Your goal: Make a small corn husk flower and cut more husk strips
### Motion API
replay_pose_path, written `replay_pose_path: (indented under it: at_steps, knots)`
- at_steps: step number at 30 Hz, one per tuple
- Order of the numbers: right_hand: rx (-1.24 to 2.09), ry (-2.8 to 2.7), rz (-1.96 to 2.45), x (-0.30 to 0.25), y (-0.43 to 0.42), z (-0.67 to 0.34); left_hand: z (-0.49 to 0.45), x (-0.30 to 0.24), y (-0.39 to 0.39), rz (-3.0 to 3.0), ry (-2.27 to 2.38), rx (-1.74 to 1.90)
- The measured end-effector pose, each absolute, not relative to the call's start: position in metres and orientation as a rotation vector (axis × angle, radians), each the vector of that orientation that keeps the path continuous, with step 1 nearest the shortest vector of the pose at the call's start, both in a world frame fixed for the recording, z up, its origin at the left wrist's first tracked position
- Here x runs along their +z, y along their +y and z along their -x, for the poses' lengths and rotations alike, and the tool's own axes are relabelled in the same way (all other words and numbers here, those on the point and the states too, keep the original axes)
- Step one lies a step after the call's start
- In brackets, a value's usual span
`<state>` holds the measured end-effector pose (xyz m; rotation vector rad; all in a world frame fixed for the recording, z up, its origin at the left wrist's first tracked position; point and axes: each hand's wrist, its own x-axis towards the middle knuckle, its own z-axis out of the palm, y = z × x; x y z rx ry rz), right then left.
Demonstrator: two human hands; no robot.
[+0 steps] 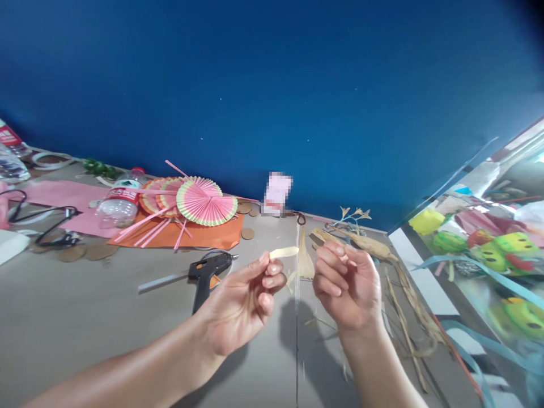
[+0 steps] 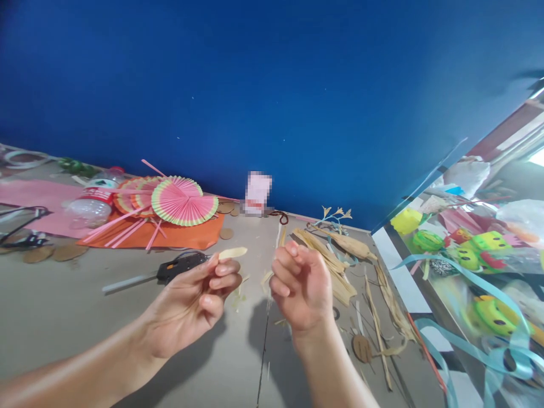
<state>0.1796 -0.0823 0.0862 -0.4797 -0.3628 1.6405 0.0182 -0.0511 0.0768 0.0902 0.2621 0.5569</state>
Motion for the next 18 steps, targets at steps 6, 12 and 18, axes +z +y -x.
replay_pose_path:
  at_steps: [6, 12, 18]
  knots:
    - [1.569, -0.567, 0.753, 0.074, -0.079, -0.166, -0.023, 0.068, -0.047, -0.088, 0.393, 0.664]
    - [1.483, -0.627, 0.848, 0.071, -0.078, -0.158, -0.029, 0.059, -0.045, -0.096, 0.531, 0.650]
    - [1.457, -0.544, 0.854, 0.069, -0.072, -0.170, -0.034, 0.056, -0.046, -0.173, 0.603, 0.616]
